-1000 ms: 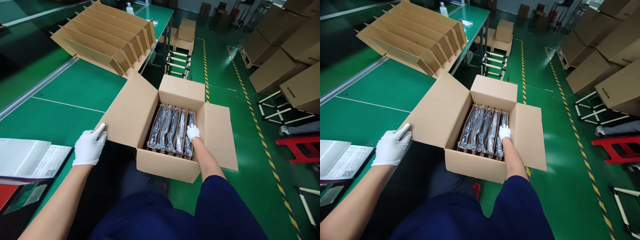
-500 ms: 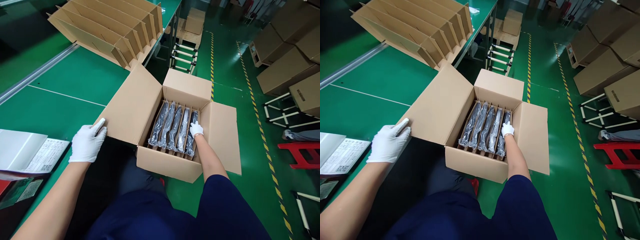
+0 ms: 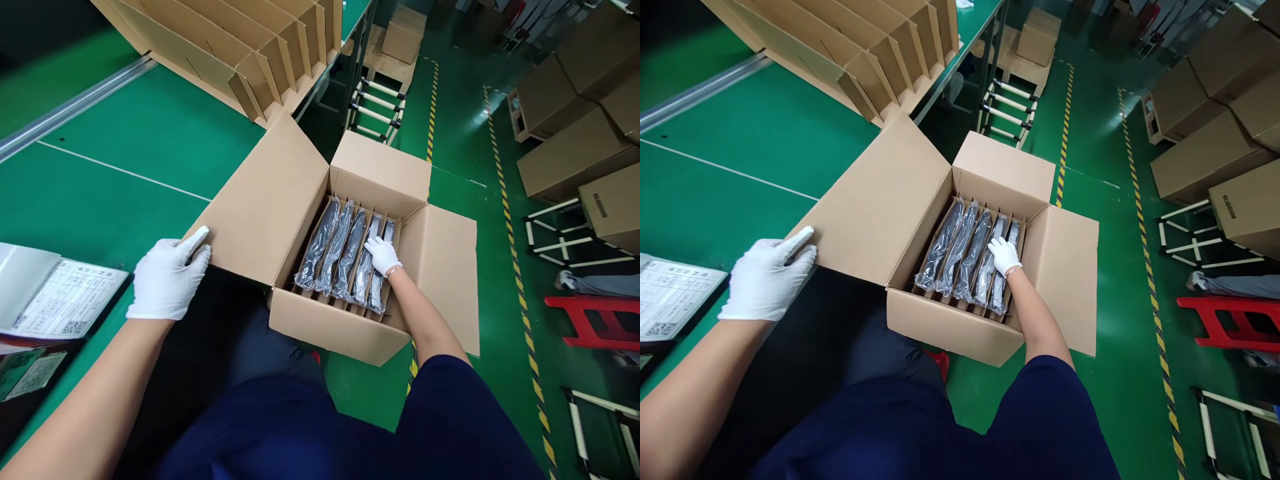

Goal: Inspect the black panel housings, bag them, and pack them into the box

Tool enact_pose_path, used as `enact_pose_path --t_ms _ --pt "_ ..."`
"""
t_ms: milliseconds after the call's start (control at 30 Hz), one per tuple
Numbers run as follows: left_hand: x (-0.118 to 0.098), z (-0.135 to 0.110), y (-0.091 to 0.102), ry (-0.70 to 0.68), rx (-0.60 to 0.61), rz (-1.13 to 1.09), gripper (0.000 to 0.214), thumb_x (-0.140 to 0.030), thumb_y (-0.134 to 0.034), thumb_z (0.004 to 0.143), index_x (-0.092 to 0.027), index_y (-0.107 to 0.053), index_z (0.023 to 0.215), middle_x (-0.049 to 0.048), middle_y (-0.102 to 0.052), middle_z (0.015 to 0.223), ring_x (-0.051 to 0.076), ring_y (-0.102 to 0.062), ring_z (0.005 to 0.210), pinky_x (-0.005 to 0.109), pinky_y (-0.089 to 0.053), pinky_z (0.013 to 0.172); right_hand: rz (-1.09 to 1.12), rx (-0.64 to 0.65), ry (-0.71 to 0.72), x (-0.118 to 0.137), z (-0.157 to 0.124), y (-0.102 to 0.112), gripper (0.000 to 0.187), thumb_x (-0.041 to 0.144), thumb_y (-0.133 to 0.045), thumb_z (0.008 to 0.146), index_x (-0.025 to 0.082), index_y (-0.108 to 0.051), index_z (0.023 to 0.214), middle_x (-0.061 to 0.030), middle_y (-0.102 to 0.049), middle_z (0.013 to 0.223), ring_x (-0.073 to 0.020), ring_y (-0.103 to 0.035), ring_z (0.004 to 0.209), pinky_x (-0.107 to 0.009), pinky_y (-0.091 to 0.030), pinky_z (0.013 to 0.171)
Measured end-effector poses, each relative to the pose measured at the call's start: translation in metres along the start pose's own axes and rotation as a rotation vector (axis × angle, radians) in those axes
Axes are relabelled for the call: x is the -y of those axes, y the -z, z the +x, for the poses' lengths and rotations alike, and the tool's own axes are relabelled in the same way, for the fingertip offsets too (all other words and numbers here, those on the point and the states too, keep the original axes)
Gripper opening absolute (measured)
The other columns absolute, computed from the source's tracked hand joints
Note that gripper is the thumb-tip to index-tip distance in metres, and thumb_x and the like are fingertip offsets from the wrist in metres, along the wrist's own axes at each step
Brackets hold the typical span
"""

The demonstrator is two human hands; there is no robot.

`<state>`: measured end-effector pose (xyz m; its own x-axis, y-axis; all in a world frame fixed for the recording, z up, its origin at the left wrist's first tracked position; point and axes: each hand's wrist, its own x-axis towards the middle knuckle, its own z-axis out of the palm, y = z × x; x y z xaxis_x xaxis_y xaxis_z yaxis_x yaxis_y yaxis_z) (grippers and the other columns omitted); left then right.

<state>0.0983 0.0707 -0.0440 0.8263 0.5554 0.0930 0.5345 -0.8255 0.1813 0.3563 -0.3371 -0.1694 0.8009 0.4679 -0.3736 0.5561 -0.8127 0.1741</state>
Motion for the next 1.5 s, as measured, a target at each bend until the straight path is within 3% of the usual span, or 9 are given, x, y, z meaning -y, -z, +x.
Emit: enact_pose_path --t_ms 67,300,567,767,867,967,1133,1267,1500 --pt "0.001 0.0 -0.001 -0.001 -0.002 0.001 0.058 -0.049 -0.039 0.095 -0.02 -0.065 0.138 0.014 -0.069 0.114 0.029 -0.066 0.088 0.034 -0.041 0.067 -0.024 0.026 0.033 0.003 0.003 -0.002 0.045 0.034 -0.058 0.099 0.019 -0.052 0.141 -0.01 -0.041 0.151 -0.0267 -0.038 0.142 -0.052 -0.037 0.119" --pt "0.0 -0.001 0.0 0.021 0.008 0.009 0.059 -0.048 -0.039 0.094 -0.021 -0.065 0.138 0.0136 -0.068 0.112 0.029 -0.065 0.088 0.035 -0.043 0.07 -0.126 0.115 -0.05 -0.009 0.005 0.004 0.049 0.038 -0.057 0.1 0.023 -0.049 0.146 -0.0104 -0.041 0.152 -0.0292 -0.037 0.143 -0.059 -0.027 0.122" --pt "-0.006 -0.002 0.008 0.033 0.077 0.019 0.053 -0.046 -0.04 0.098 -0.025 -0.061 0.142 0.0109 -0.067 0.116 0.025 -0.061 0.093 0.032 -0.041 0.076 -0.21 0.176 -0.055 -0.021 0.003 0.002 0.054 0.037 -0.052 0.102 0.024 -0.04 0.153 -0.0116 -0.035 0.155 -0.0282 -0.041 0.14 -0.055 -0.031 0.12" --pt "-0.008 -0.001 0.009 0.049 0.098 0.008 0.053 -0.046 -0.038 0.099 -0.026 -0.06 0.143 0.011 -0.067 0.115 0.024 -0.06 0.091 0.031 -0.037 0.074 -0.198 0.174 -0.045 -0.019 0.005 0.007 0.051 0.037 -0.052 0.101 0.022 -0.044 0.149 -0.0117 -0.04 0.15 -0.0266 -0.045 0.134 -0.051 -0.037 0.116" --pt "-0.009 -0.001 0.009 0.056 0.118 -0.009 0.053 -0.047 -0.037 0.1 -0.026 -0.058 0.145 0.0116 -0.066 0.116 0.025 -0.06 0.093 0.032 -0.037 0.075 -0.18 0.144 -0.003 -0.008 0.012 0.018 0.047 0.037 -0.051 0.101 0.021 -0.048 0.145 -0.0113 -0.045 0.146 -0.0259 -0.045 0.133 -0.049 -0.039 0.114" --pt "-0.008 -0.001 0.008 0.056 0.115 -0.03 0.053 -0.047 -0.037 0.101 -0.027 -0.058 0.145 0.0122 -0.065 0.117 0.025 -0.059 0.093 0.032 -0.037 0.077 -0.16 0.101 0.129 0.016 0.024 0.025 0.047 0.036 -0.051 0.102 0.018 -0.048 0.145 -0.0119 -0.043 0.148 -0.0256 -0.041 0.138 -0.048 -0.035 0.118" --pt "-0.007 -0.001 0.007 0.049 0.117 0.005 0.053 -0.047 -0.035 0.102 -0.028 -0.057 0.145 0.0123 -0.066 0.115 0.024 -0.057 0.089 0.031 -0.033 0.072 -0.162 0.128 0.303 0.049 0.038 0.016 0.042 0.039 -0.054 0.101 0.017 -0.056 0.137 -0.0096 -0.046 0.148 -0.0251 -0.038 0.142 -0.051 -0.027 0.123" --pt "-0.006 0.0 0.008 0.04 0.157 -0.008 0.052 -0.046 -0.034 0.102 -0.029 -0.055 0.147 0.0125 -0.065 0.112 0.025 -0.058 0.089 0.031 -0.033 0.073 -0.19 0.13 0.26 0.038 0.035 0.007 0.043 0.038 -0.055 0.101 0.018 -0.055 0.139 -0.0102 -0.043 0.152 -0.0263 -0.036 0.145 -0.055 -0.022 0.125" --pt "-0.005 0.003 0.008 0.046 0.208 -0.031 0.052 -0.043 -0.035 0.103 -0.026 -0.054 0.148 0.0141 -0.064 0.11 0.027 -0.059 0.094 0.036 -0.039 0.081 -0.186 0.151 0.246 0.018 0.028 -0.001 0.052 0.025 -0.049 0.102 0.017 -0.043 0.152 -0.0109 -0.029 0.162 -0.0251 -0.029 0.151 -0.048 -0.027 0.126"
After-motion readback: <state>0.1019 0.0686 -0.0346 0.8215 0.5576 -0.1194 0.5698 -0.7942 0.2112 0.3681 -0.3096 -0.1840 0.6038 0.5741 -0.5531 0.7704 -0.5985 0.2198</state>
